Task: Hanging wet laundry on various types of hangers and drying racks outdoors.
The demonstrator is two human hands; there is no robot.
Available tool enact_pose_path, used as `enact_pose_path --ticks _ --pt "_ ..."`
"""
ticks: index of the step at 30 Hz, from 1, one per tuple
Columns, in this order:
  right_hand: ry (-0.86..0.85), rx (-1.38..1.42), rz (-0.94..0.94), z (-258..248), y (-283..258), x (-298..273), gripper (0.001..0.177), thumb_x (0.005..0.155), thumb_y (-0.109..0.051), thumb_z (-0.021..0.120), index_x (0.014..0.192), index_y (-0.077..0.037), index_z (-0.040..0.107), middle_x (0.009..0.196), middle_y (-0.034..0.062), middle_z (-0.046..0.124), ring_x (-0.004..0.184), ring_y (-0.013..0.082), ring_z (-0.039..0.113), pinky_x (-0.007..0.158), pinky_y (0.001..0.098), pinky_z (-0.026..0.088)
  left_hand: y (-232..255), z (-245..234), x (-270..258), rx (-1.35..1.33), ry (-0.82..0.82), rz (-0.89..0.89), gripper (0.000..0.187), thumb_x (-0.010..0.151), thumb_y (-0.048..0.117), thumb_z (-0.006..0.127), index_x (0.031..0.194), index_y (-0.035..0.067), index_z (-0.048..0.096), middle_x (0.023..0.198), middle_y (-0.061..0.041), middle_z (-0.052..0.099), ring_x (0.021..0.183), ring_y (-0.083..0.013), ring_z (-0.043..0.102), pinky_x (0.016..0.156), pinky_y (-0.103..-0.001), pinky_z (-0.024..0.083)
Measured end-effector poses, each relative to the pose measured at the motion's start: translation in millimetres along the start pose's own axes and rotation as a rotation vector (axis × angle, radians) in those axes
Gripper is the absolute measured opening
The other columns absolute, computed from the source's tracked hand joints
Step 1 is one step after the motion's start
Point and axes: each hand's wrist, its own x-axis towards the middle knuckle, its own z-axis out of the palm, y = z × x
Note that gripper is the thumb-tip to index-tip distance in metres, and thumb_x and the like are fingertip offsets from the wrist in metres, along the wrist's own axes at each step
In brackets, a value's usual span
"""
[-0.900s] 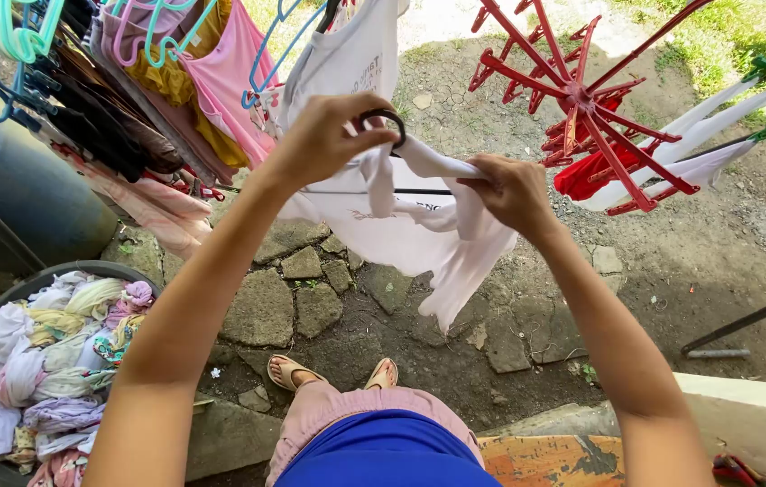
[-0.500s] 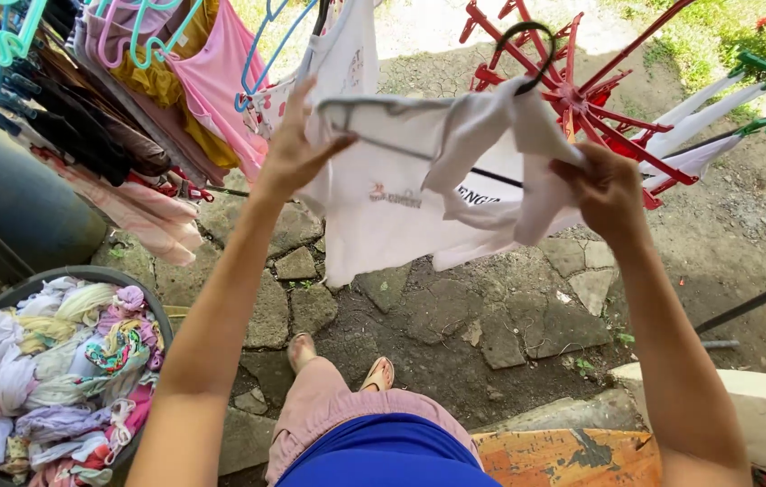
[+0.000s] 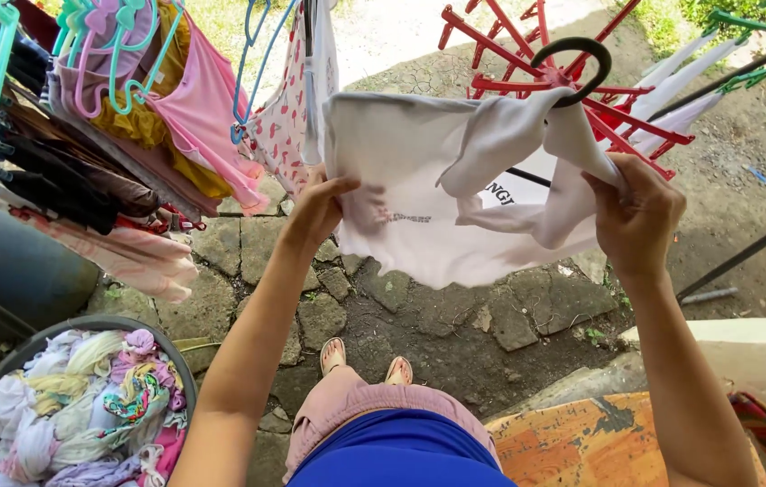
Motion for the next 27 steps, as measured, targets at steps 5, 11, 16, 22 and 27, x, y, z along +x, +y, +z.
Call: enact_pose_path --ticks 5,11,16,22,27 --pt "-0.011 -0.031 0.004 12 -19 -11 0.012 0.108 -0.013 0.078 0.113 -0.003 0.074 0.086 0.0025 0.070 0.069 0.0048 0.058 0.059 0.0237 0.043 -12 25 16 0.221 0.041 -0.060 0.061 0.076 0.023 0.086 0.123 0.002 0.054 0.112 -0.016 0.070 0.103 -0.0228 0.069 0.099 -0.042 0.054" --pt "-0.034 -0.083 0.078 17 -13 -25 0.012 0.107 -0.016 0.078 0.110 -0.005 0.075 0.078 0.0010 0.067 0.063 0.0060 0.054 0.057 0.0259 0.039 -25 11 23 0.294 -0.028 -0.106 0.041 0.093 0.030 0.074 0.118 -0.002 0.068 0.108 -0.014 0.076 0.103 -0.0214 0.070 0.099 -0.038 0.057" --pt "-0.030 -0.065 0.151 20 -23 -32 0.014 0.106 -0.017 0.078 0.111 -0.004 0.075 0.075 -0.0004 0.062 0.062 0.0049 0.050 0.056 0.0259 0.036 -22 16 21 0.335 -0.071 -0.030 0.041 0.085 0.026 0.081 0.115 0.000 0.067 0.101 -0.009 0.075 0.096 -0.0186 0.070 0.091 -0.034 0.059" --pt "-0.027 -0.001 0.212 23 -28 -41 0.015 0.106 -0.017 0.077 0.111 -0.004 0.074 0.076 -0.0031 0.062 0.065 0.0021 0.049 0.057 0.0240 0.038 -32 4 22 0.319 0.082 -0.074 0.037 0.099 0.032 0.072 0.111 -0.002 0.070 0.084 -0.010 0.069 0.068 -0.0167 0.063 0.061 -0.030 0.053" --pt "-0.019 -0.005 0.256 16 -23 -48 0.016 0.107 -0.019 0.076 0.111 -0.004 0.073 0.075 -0.0034 0.060 0.067 0.0028 0.049 0.059 0.0241 0.038 -9 13 17 0.316 -0.052 -0.012 0.026 0.084 0.028 0.078 0.096 0.006 0.072 0.082 -0.005 0.074 0.067 -0.0107 0.069 0.064 -0.028 0.060"
